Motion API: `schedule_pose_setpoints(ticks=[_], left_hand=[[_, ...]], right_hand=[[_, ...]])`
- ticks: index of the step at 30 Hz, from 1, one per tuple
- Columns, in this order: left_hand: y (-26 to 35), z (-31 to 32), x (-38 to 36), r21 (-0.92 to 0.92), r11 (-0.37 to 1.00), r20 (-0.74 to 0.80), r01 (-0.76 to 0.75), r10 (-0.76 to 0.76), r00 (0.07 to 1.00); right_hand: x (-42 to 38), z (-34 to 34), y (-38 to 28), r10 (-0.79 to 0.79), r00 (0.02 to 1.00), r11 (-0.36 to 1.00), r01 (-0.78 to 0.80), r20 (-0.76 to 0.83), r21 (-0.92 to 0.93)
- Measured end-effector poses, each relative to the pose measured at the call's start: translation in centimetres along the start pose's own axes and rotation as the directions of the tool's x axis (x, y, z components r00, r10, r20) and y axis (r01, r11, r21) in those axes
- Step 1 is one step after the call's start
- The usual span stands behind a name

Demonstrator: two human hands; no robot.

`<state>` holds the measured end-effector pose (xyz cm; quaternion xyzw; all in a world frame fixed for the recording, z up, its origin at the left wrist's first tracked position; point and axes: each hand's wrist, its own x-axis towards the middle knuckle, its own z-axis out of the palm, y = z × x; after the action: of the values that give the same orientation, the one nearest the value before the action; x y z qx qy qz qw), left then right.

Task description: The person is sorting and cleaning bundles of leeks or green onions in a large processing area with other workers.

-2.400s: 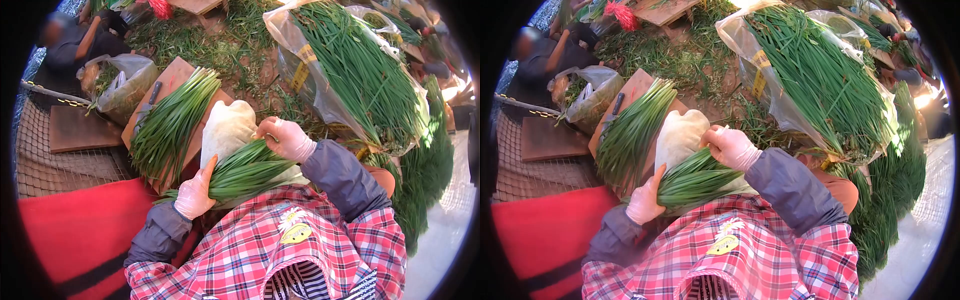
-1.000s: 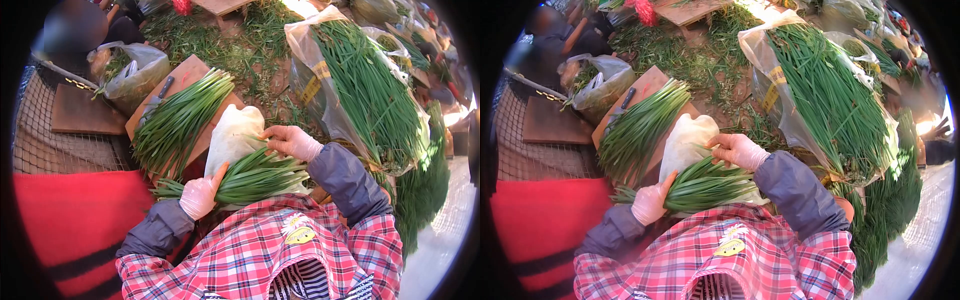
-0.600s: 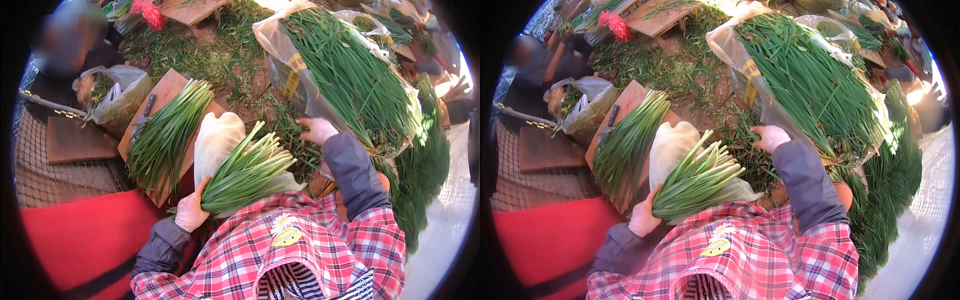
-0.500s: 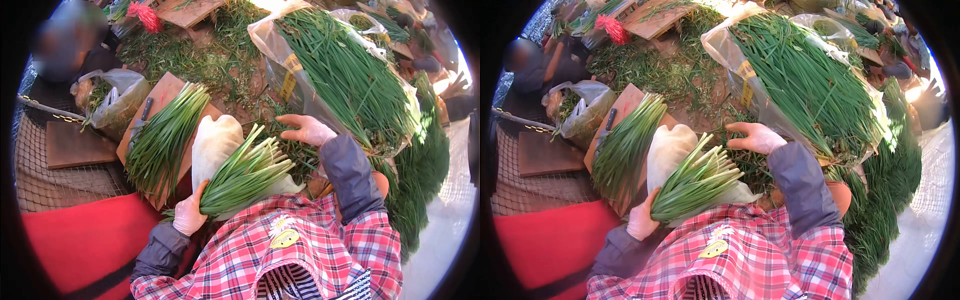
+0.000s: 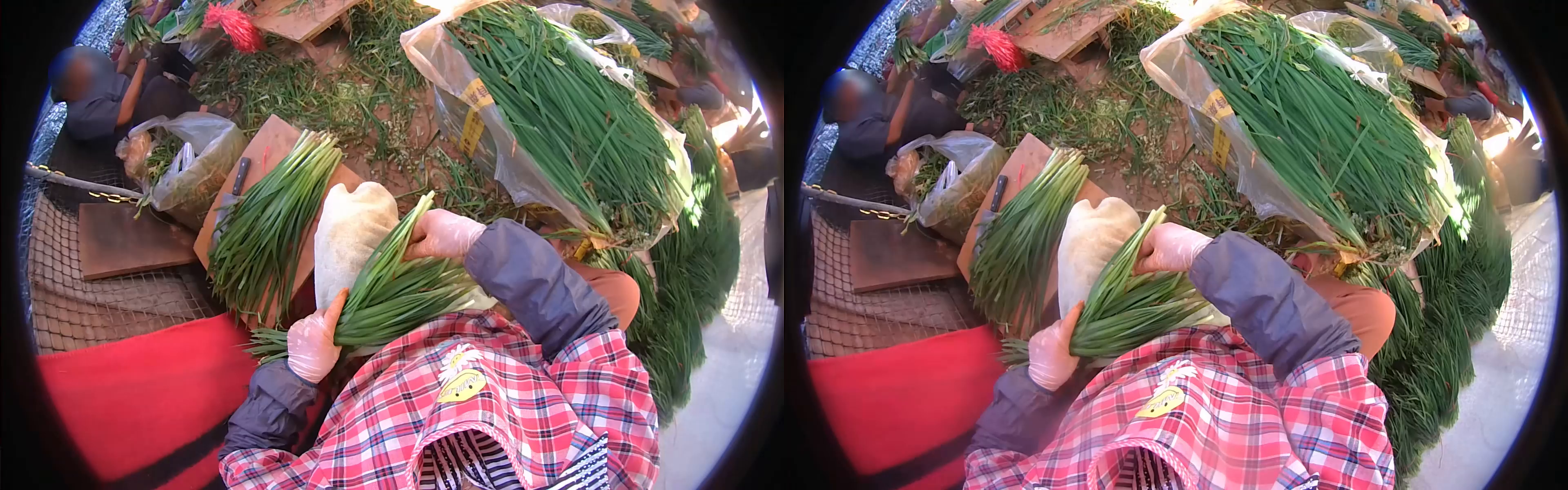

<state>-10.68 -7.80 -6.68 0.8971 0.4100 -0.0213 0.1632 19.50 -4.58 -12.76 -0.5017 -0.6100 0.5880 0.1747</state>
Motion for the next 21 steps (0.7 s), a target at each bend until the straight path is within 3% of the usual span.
schedule_pose_setpoints(ticks=[3,6,7,9,10,11,12,13,15,18,19,21], left_hand=[[-0.2,0.1,-0.1,-0.091,0.996,-0.02,0.015,-0.017,1.0],[-0.3,-0.1,-0.1,-0.18,0.981,-0.009,0.067,-0.07,0.998],[-0.2,-0.2,-0.1,-0.181,0.978,0.019,0.103,-0.101,0.995],[-0.2,-0.1,-0.1,-0.184,0.975,0.049,0.128,-0.121,0.991],[-0.2,0.1,-0.1,-0.186,0.975,0.042,0.124,-0.118,0.992],[-0.2,0.2,-0.1,-0.186,0.975,0.037,0.118,-0.114,0.993],[-0.3,0.2,-0.1,-0.169,0.983,-0.004,0.072,-0.074,0.997],[-0.2,0.4,0.0,-0.153,0.988,-0.05,0.026,-0.034,0.998],[0.1,0.9,-0.1,-0.104,0.994,-0.091,-0.021,0.011,0.996],[-0.1,0.9,-0.2,-0.01,0.998,-0.095,-0.054,0.053,0.994],[0.0,0.9,-0.3,-0.001,0.998,-0.101,-0.062,0.062,0.993],[-0.1,1.1,-0.4,0.006,0.998,-0.113,-0.069,0.069,0.991]], right_hand=[[-2.2,-0.5,-1.6,0.125,0.969,0.991,-0.112,-0.211,0.076],[-4.5,-4.0,2.6,0.155,0.859,0.897,0.084,-0.488,0.433],[-5.9,-5.6,3.3,0.221,0.797,0.815,0.165,-0.562,0.555],[-9.2,-7.7,4.8,0.133,0.768,0.558,0.464,-0.626,0.688],[-9.7,-7.9,4.9,0.102,0.807,0.673,0.375,-0.582,0.638],[-9.3,-6.9,5.1,0.316,0.796,0.892,-0.064,-0.516,0.448],[-9.2,-6.0,5.3,0.178,0.792,0.982,-0.18,-0.584,0.056],[-9.0,-5.4,4.7,0.027,0.807,0.895,-0.283,-0.59,-0.346],[-8.1,-4.7,0.8,0.121,0.881,0.972,-0.198,-0.458,-0.124],[-4.3,-2.5,1.0,0.214,0.965,0.823,-0.261,-0.15,-0.505],[-3.4,-3.0,0.7,0.37,0.928,0.801,-0.345,-0.049,-0.489],[-3.5,-2.9,2.4,0.122,0.984,0.985,-0.136,-0.13,-0.105]])
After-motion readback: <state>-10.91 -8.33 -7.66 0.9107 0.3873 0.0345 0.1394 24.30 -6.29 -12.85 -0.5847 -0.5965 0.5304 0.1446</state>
